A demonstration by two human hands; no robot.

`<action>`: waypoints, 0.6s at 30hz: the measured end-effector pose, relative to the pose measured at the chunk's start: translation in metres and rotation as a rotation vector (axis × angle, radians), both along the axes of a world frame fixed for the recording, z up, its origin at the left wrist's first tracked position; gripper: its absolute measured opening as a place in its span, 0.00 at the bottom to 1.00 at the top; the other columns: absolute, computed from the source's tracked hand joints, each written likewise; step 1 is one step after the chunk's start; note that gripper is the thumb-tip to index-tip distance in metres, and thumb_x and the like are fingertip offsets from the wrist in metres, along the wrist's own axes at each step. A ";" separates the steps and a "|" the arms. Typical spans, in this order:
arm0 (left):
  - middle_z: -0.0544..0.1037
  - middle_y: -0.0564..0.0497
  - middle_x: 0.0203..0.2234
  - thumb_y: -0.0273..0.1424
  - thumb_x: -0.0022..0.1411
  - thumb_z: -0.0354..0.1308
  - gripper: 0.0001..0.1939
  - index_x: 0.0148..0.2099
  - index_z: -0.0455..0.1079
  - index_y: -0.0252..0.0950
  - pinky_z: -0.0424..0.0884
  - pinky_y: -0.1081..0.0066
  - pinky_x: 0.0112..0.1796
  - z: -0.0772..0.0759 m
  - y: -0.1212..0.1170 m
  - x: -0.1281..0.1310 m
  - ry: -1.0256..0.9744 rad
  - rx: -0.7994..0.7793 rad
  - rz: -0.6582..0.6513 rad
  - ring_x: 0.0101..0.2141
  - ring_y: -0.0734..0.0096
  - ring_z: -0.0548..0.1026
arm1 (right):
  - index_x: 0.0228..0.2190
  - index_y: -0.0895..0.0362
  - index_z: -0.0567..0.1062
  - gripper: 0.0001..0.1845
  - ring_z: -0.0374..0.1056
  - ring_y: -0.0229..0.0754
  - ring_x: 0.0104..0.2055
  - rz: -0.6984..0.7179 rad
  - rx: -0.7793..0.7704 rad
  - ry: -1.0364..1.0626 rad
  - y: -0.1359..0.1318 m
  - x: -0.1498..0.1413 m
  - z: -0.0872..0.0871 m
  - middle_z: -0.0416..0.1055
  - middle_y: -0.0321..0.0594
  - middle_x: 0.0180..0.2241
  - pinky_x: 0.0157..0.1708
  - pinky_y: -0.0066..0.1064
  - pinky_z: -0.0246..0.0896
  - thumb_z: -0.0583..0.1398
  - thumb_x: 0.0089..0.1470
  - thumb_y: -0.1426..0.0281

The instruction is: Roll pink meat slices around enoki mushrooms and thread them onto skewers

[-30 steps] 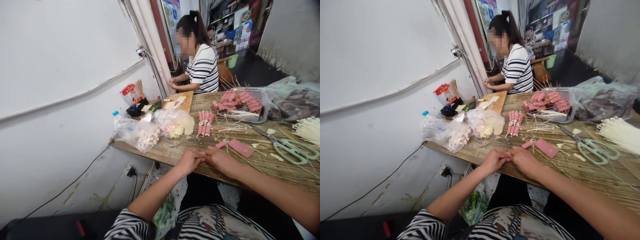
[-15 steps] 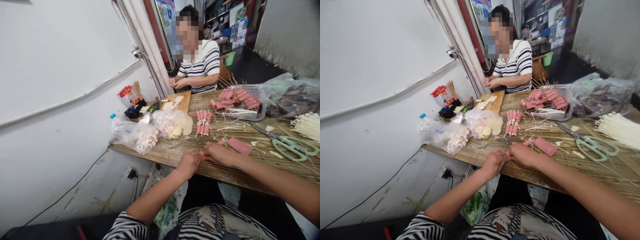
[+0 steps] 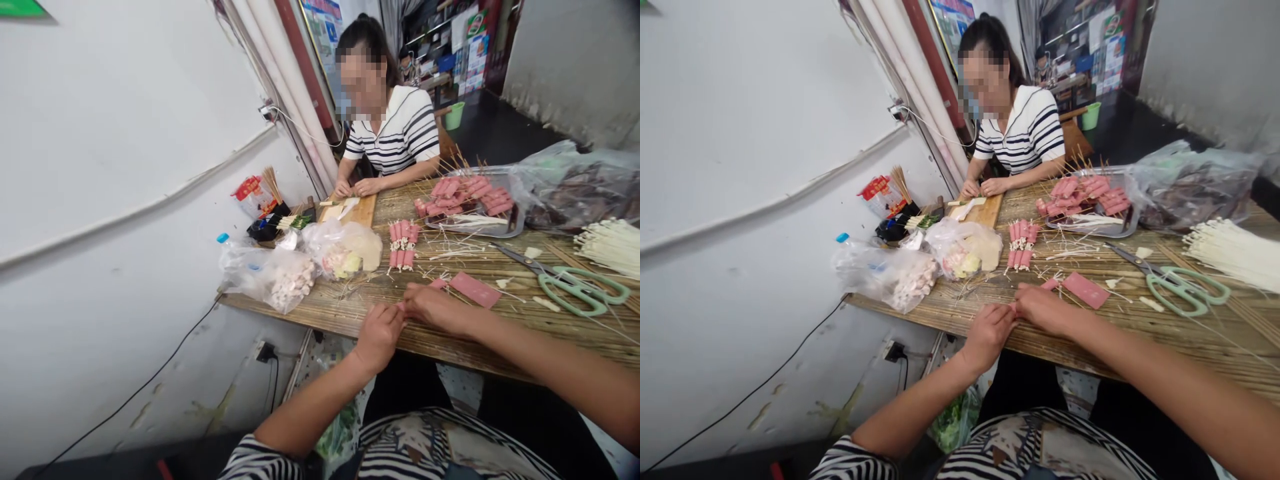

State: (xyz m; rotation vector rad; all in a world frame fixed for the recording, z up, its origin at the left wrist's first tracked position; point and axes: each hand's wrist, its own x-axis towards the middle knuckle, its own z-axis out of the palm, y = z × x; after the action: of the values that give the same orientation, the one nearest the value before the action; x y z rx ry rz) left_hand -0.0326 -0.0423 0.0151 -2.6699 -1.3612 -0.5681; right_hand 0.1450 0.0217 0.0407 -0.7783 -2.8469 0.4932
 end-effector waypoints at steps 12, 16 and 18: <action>0.81 0.49 0.32 0.30 0.70 0.47 0.17 0.35 0.77 0.35 0.69 0.67 0.36 0.011 0.020 0.000 -0.150 -0.200 -0.111 0.31 0.69 0.77 | 0.35 0.61 0.76 0.18 0.59 0.43 0.37 -0.047 0.270 0.075 -0.019 0.009 -0.012 0.70 0.45 0.32 0.37 0.34 0.53 0.47 0.64 0.72; 0.82 0.49 0.31 0.31 0.69 0.49 0.16 0.33 0.77 0.35 0.69 0.68 0.35 0.013 0.023 0.001 -0.191 -0.237 -0.135 0.31 0.70 0.77 | 0.31 0.62 0.76 0.18 0.59 0.43 0.37 -0.003 0.157 0.022 -0.014 0.006 -0.007 0.70 0.47 0.31 0.36 0.33 0.52 0.48 0.62 0.73; 0.81 0.48 0.31 0.31 0.68 0.49 0.16 0.33 0.76 0.34 0.70 0.68 0.35 0.009 0.020 0.002 -0.170 -0.187 -0.095 0.31 0.69 0.76 | 0.27 0.62 0.76 0.17 0.59 0.42 0.36 0.021 0.051 -0.045 -0.004 0.001 0.001 0.71 0.47 0.31 0.34 0.32 0.51 0.50 0.61 0.73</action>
State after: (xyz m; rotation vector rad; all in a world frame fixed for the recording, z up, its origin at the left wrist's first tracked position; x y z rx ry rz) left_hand -0.0307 -0.0221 0.0239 -2.9074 -1.3990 -0.7275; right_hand 0.1455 0.0178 0.0419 -0.7605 -2.8997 0.4092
